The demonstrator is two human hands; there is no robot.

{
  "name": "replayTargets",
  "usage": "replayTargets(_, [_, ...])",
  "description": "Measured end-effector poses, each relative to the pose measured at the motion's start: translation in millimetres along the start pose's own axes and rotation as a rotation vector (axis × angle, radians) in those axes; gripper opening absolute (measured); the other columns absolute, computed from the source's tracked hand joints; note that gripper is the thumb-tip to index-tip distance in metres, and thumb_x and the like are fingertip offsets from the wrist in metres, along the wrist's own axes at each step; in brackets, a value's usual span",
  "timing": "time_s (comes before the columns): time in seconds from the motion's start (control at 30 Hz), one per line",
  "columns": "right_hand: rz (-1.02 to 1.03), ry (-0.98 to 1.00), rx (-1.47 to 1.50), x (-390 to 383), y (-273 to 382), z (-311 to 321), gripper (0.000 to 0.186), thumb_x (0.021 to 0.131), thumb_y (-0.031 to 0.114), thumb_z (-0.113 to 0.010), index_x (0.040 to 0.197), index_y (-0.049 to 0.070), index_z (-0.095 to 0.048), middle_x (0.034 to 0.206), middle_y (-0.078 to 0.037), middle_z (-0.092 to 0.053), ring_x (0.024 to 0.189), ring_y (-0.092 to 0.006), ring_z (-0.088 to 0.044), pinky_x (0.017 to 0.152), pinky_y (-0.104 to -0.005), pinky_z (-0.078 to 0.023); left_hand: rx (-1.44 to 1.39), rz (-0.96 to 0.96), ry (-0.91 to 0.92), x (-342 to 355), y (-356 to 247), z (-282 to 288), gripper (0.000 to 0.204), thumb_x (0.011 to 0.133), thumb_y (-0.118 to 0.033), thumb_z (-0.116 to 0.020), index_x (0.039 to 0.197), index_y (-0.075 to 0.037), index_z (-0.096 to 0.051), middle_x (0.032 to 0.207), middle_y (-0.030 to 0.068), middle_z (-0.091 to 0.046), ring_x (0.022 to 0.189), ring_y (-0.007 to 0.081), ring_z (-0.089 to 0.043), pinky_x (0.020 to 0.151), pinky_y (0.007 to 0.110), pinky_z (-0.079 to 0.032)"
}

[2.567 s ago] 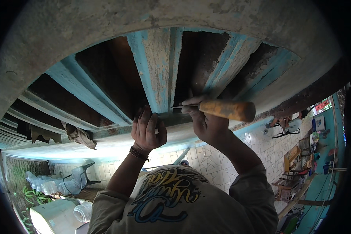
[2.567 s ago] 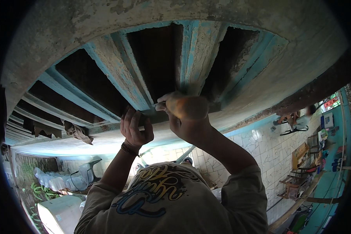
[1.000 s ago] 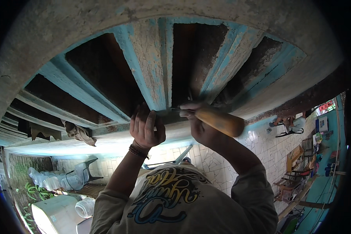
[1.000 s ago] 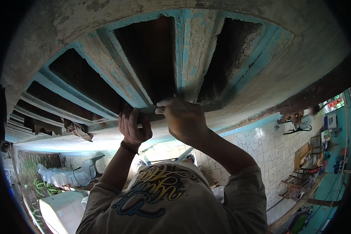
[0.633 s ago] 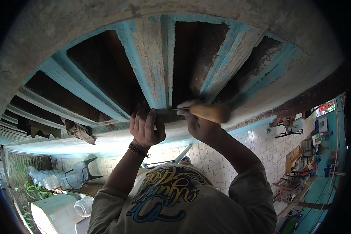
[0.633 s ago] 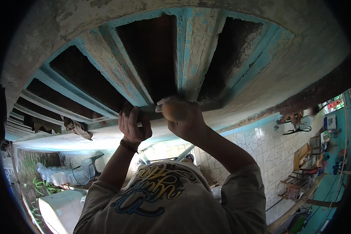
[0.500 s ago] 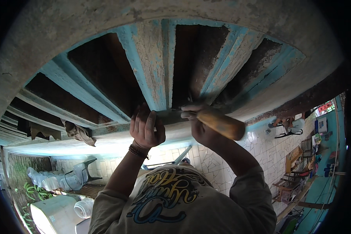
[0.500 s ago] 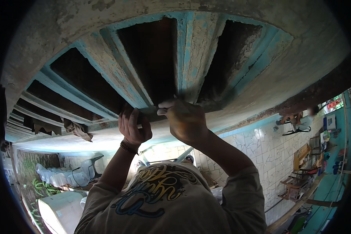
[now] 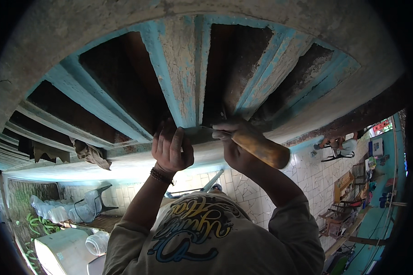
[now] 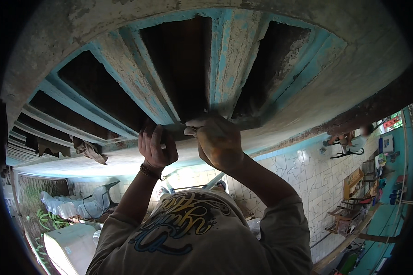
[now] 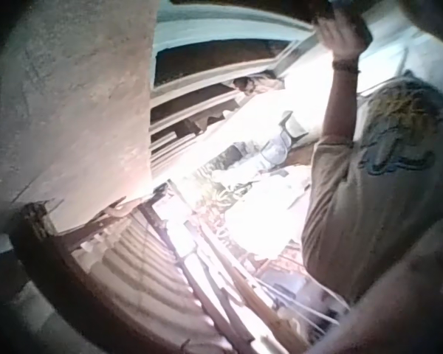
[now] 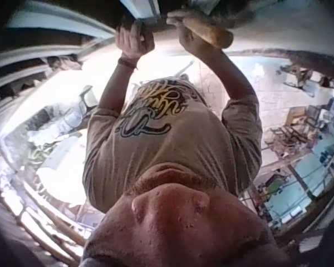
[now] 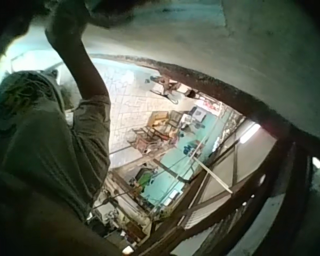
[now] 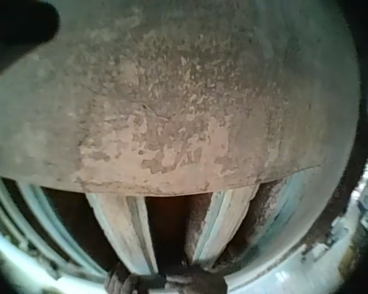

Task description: The person scrapes old paint or residue from a concrete wall vent using a scraper or putty knife.

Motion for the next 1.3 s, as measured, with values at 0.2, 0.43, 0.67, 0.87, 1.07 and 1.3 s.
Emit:
replayTargets(0.2, [0.065, -0.024, -0.082, -8, -1, 2, 0.014, 0.069, -0.008, -0.063, 0.078, 0.002, -0.057, 0.086, -0.010, -0.065, 0.069, -0.0208, -0.063, 0.061, -0.0292, -0.052, 0.007, -0.003, 0.010, -4, 1, 0, 0.038, 0.078, -0.007, -0.051, 0.114, 0.004, -0.050, 0.102, 0.0258, -0.060, 0.096, 0.0352, -0.061, 0.087, 0.047, -0.047])
replayTargets(0.43, [-0.195, -0.256, 0.100, -47, -21, 46, 0.013, 0.088, -0.001, -0.053, 0.100, 0.000, -0.057, 0.094, -0.013, -0.062, 0.085, -0.0191, -0.060, 0.075, -0.0286, -0.048, -0.003, -0.002, 0.001, -4, 0, 0, 0.038, 0.079, -0.007, -0.051, 0.115, 0.004, -0.049, 0.103, 0.0257, -0.060, 0.097, 0.0351, -0.061, 0.088, 0.047, -0.046])
replayTargets(0.67, [-0.023, -0.110, -0.043, -27, 6, 46, 0.010, 0.073, -0.010, -0.061, 0.076, -0.001, -0.057, 0.087, -0.014, -0.064, 0.079, -0.0222, -0.063, 0.067, -0.0281, -0.053, 0.008, -0.013, 0.007, 1, 0, 1, 0.037, 0.078, -0.004, -0.051, 0.113, 0.005, -0.049, 0.103, 0.0261, -0.059, 0.096, 0.0361, -0.061, 0.087, 0.048, -0.047])
replayTargets(0.87, [0.040, -0.108, -0.042, -30, -8, 37, 0.011, 0.068, -0.010, -0.061, 0.073, -0.003, -0.054, 0.089, -0.015, -0.064, 0.081, -0.0245, -0.062, 0.066, -0.0317, -0.053, -0.007, -0.044, 0.041, 2, -2, -1, 0.042, 0.075, -0.001, -0.053, 0.115, 0.007, -0.046, 0.102, 0.0304, -0.057, 0.090, 0.0416, -0.060, 0.079, 0.047, -0.047])
replayTargets(1.07, [-0.084, -0.099, -0.034, -35, -9, 31, 0.011, 0.071, -0.007, -0.063, 0.078, -0.002, -0.057, 0.093, -0.014, -0.064, 0.089, -0.0250, -0.062, 0.075, -0.0315, -0.052, -0.004, -0.049, 0.019, 3, -3, 1, 0.041, 0.075, -0.002, -0.053, 0.114, 0.007, -0.047, 0.101, 0.0297, -0.057, 0.091, 0.0417, -0.059, 0.080, 0.048, -0.047])
replayTargets(1.3, [-0.082, -0.134, 0.007, -26, -5, 31, 0.016, 0.073, -0.006, -0.063, 0.088, -0.002, -0.061, 0.089, -0.013, -0.064, 0.082, -0.0206, -0.062, 0.071, -0.0281, -0.053, 0.009, -0.048, 0.022, 2, -2, 0, 0.042, 0.075, -0.002, -0.053, 0.115, 0.007, -0.048, 0.101, 0.0299, -0.057, 0.091, 0.0416, -0.059, 0.081, 0.048, -0.047])
Point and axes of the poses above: each hand's wrist, its own x-axis towards the middle knuckle, its own z-axis out of the back of the hand, y = z × x, the point moved 4 cm from there along x, towards the middle knuckle
